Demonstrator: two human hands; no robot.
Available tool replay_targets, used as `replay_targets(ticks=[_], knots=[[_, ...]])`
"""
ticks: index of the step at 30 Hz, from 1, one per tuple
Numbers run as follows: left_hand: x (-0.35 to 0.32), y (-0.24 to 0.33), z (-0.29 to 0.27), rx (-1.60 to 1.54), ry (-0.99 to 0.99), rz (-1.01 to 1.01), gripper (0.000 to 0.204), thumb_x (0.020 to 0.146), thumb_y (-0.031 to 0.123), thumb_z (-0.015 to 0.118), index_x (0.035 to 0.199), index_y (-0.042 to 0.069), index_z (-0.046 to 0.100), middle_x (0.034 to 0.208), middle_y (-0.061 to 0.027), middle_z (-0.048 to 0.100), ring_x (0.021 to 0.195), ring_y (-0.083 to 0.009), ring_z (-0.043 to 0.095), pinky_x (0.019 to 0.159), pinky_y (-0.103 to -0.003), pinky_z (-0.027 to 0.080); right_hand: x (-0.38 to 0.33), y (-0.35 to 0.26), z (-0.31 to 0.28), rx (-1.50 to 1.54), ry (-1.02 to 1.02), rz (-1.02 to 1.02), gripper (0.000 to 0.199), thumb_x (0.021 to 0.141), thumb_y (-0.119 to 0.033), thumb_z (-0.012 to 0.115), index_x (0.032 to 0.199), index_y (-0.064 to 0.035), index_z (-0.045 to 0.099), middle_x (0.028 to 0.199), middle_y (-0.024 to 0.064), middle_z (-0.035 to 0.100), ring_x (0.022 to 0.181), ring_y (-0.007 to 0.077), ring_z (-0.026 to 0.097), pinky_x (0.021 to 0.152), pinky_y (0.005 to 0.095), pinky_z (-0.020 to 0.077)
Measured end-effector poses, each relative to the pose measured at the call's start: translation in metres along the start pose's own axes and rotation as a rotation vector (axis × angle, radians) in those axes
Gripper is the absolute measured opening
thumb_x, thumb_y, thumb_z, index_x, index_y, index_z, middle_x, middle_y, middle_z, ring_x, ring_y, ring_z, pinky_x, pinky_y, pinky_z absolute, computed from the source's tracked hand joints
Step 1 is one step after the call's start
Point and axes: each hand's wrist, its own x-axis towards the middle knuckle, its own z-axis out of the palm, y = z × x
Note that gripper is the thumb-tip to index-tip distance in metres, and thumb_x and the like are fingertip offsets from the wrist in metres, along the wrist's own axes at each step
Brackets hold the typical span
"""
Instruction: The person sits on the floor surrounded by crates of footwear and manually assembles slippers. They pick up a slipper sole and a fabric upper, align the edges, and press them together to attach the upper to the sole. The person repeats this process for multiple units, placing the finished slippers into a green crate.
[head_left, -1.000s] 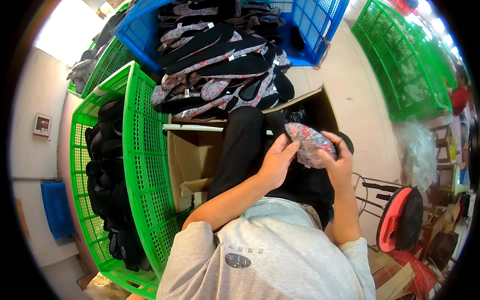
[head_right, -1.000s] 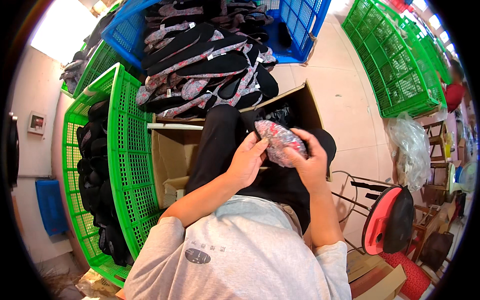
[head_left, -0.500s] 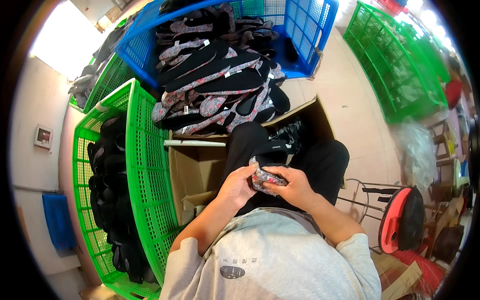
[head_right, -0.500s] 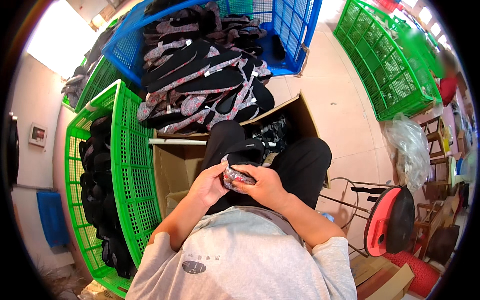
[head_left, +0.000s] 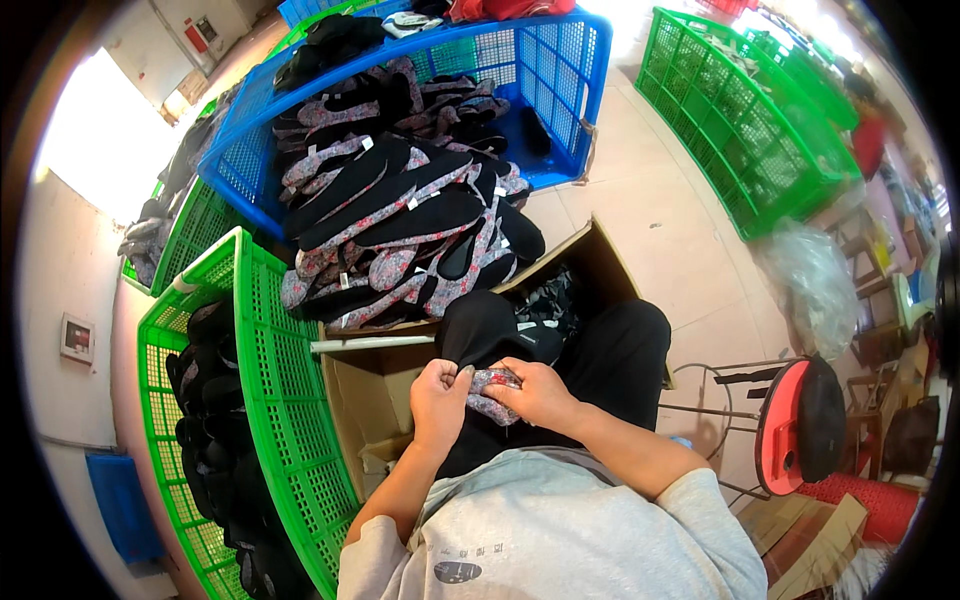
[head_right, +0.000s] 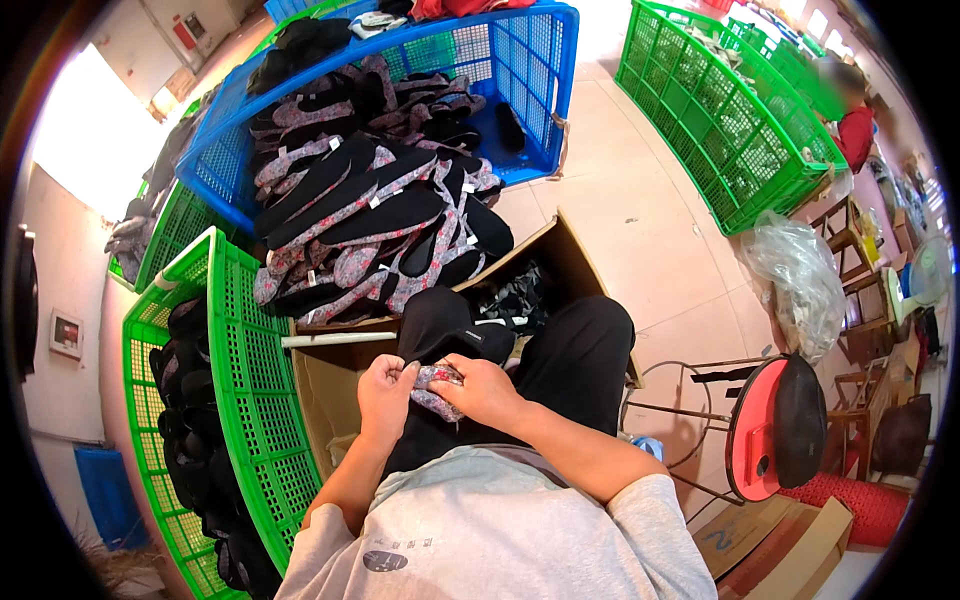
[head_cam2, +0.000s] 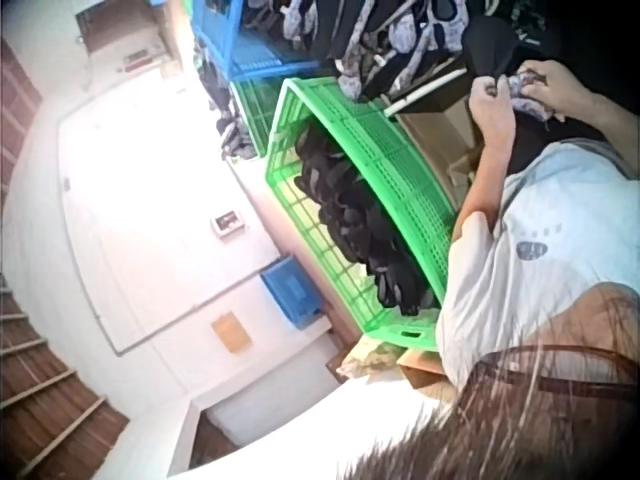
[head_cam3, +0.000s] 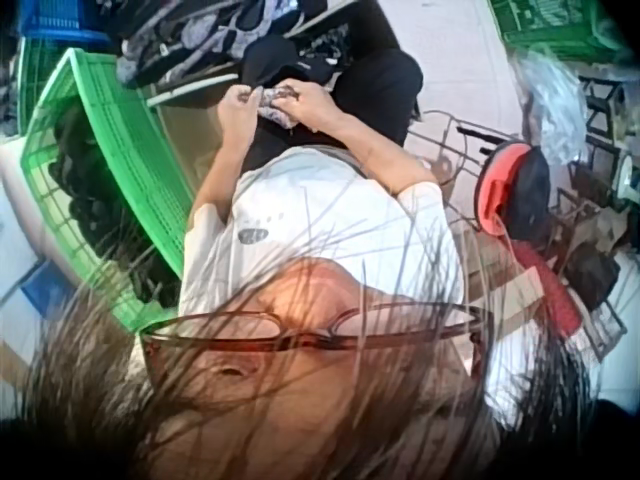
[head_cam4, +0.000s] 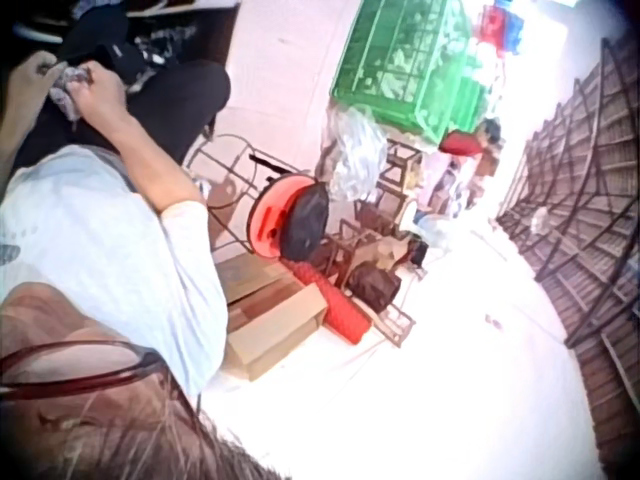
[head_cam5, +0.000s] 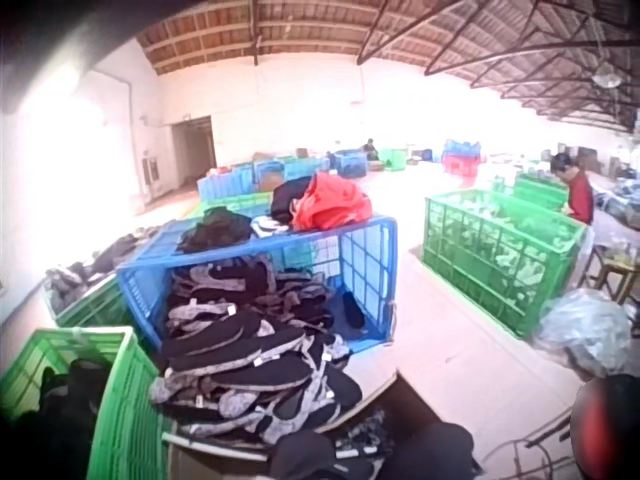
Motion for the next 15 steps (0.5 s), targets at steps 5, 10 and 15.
replay_targets(ticks=[5,10,15], knots=[[-0.01,0.023,0.002,0.267,0.03,0.189,0.012,0.086,0.003,0.071,0.081,0.0,0.061,0.064,0.0005,0.053,0.059,-0.0057,0.048,0.053,-0.025,0.041,0.014,0.006,0.013,-0.03,0.102,-0.101,0.027,0.085,-0.028,0.071,0.094,-0.0031,0.064,0.08,0.0188,0.067,0.073,0.0365,0.064,0.065,0.0415,0.0498],[-0.003,0.027,-0.003,0.398,0.072,0.338,0.011,0.084,0.004,0.071,0.087,0.0,0.061,0.071,-0.0044,0.057,0.058,-0.0133,0.052,0.057,-0.029,0.045,0.036,0.008,0.025,0.1,0.116,-0.035,0.027,0.084,-0.028,0.07,0.089,-0.0014,0.063,0.08,0.022,0.066,0.076,0.0422,0.063,0.066,0.0447,0.0493],[-0.004,0.031,0.002,0.207,0.088,0.313,0.016,0.087,0.005,0.069,0.099,0.001,0.059,0.087,-0.0051,0.058,0.069,-0.0108,0.054,0.065,-0.026,0.047,0.063,0.008,0.015,0.491,0.087,0.238,0.024,0.086,-0.019,0.073,0.096,0.0011,0.067,0.081,0.0042,0.066,0.067,0.0141,0.061,0.059,0.0318,0.0476]])
